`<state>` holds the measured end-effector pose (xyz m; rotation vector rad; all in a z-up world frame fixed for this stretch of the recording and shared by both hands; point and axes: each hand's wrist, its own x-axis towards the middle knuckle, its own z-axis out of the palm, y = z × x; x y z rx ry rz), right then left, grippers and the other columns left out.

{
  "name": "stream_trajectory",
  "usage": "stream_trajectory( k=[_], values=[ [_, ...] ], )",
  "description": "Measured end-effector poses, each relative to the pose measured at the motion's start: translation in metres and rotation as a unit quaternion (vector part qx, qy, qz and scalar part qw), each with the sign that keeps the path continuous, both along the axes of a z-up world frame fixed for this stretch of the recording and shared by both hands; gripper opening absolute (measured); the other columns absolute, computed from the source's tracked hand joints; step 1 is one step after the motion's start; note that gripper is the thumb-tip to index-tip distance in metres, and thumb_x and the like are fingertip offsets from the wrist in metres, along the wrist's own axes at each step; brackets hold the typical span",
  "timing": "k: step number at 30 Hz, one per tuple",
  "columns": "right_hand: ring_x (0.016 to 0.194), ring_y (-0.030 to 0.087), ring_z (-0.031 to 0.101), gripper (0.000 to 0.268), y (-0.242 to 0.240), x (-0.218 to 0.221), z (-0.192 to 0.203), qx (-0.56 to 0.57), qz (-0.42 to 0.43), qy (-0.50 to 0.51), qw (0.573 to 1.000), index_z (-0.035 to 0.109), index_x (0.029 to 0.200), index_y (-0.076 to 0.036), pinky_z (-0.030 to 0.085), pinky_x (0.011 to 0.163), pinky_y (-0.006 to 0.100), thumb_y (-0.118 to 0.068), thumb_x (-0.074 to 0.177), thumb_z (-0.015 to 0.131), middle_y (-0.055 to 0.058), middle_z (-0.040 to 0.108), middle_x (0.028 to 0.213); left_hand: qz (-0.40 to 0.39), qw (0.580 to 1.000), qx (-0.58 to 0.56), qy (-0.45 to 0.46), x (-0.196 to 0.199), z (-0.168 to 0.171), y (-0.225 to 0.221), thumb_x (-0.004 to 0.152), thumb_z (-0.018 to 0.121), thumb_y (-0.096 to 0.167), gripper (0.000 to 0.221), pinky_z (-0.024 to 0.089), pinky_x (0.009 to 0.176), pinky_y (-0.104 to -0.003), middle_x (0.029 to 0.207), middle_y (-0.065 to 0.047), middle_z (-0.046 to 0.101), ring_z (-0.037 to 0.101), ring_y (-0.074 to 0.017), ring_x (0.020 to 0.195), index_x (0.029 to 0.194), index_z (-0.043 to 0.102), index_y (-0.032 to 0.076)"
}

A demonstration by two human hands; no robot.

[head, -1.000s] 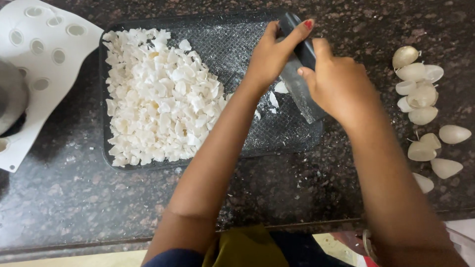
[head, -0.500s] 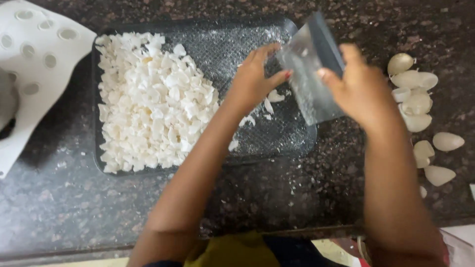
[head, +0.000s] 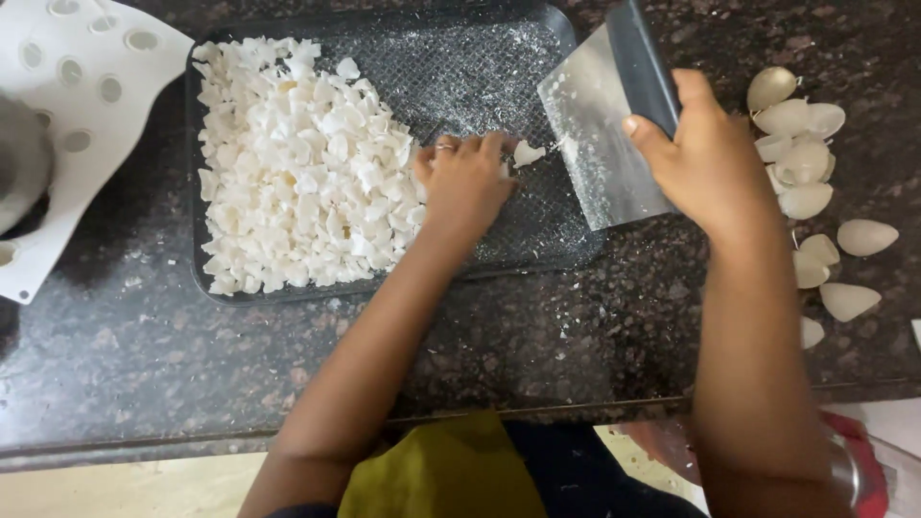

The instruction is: Breaking large pieces of white wax into smaller chunks on a tray using hands and a metal bench scraper.

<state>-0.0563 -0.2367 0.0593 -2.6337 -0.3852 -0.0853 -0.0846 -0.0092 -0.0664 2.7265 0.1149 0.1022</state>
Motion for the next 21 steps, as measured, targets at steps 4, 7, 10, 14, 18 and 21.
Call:
stream_trajectory(
  k=[4, 7, 10, 14, 18, 21],
  values=[
    [0.083, 0.037, 0.073, 0.051, 0.015, -0.003, 0.002, -0.012, -0.01, 0.018, 1.0, 0.054, 0.139, -0.008, 0.054, 0.07, 0.048, -0.037, 0.101, 0.07, 0.02, 0.071, 0.091, 0.003, 0.995, 0.071, 0.071, -0.012, 0.033, 0.031, 0.093, 0.07, 0.034, 0.029, 0.025, 0.107, -0.062, 0.127, -0.006, 0.067, 0.05, -0.0344, 0.132, 0.12, 0.067, 0.024],
    [0.085, 0.041, 0.073, 0.051, 0.028, -0.007, 0.001, -0.021, 0.004, 0.003, 1.0, 0.053, 0.139, -0.009, 0.055, 0.071, 0.051, -0.036, 0.1, 0.071, 0.023, 0.072, 0.093, 0.031, 0.994, 0.098, 0.021, -0.008, 0.042, 0.038, 0.088, 0.071, 0.033, 0.028, 0.022, 0.104, -0.066, 0.128, -0.008, 0.066, 0.047, -0.0383, 0.132, 0.115, 0.07, 0.026],
    [0.086, 0.043, 0.073, 0.05, 0.044, -0.014, 0.008, -0.039, -0.002, 0.01, 0.999, 0.051, 0.139, -0.01, 0.056, 0.071, 0.053, -0.037, 0.101, 0.069, 0.024, 0.072, 0.093, -0.037, 0.998, 0.041, -0.006, 0.011, 0.041, 0.029, 0.086, 0.07, 0.038, 0.046, 0.023, 0.101, -0.073, 0.132, -0.011, 0.064, 0.05, -0.043, 0.129, 0.131, 0.064, 0.026],
    [0.085, 0.047, 0.072, 0.049, 0.058, -0.019, 0.008, -0.083, -0.01, 0.034, 0.996, 0.047, 0.14, -0.012, 0.056, 0.07, 0.056, -0.037, 0.101, 0.066, 0.026, 0.072, 0.092, 0.016, 0.98, -0.186, -0.065, 0.046, 0.035, 0.02, 0.1, 0.052, 0.049, 0.046, 0.041, 0.107, -0.052, 0.131, -0.006, 0.071, 0.066, -0.0291, 0.122, 0.139, 0.059, 0.024],
    [0.087, 0.051, 0.069, 0.048, 0.063, -0.021, 0.006, -0.103, 0.013, 0.008, 0.995, 0.048, 0.138, -0.011, 0.054, 0.073, 0.059, -0.036, 0.102, 0.065, 0.029, 0.072, 0.09, -0.032, 0.884, -0.452, -0.112, 0.071, 0.049, 0.015, 0.091, 0.053, 0.071, 0.083, 0.053, 0.099, -0.038, 0.125, -0.015, 0.074, 0.075, -0.0289, 0.114, 0.146, 0.05, 0.01],
    [0.086, 0.053, 0.068, 0.05, 0.064, -0.02, 0.005, -0.109, 0.014, -0.002, 0.994, 0.046, 0.14, -0.008, 0.055, 0.072, 0.06, -0.036, 0.102, 0.065, 0.031, 0.07, 0.09, -0.067, 0.876, -0.458, -0.132, 0.089, 0.049, 0.007, 0.086, 0.058, 0.078, 0.09, 0.054, 0.101, -0.04, 0.127, -0.02, 0.071, 0.072, -0.0291, 0.119, 0.142, 0.057, 0.008]
  ],
)
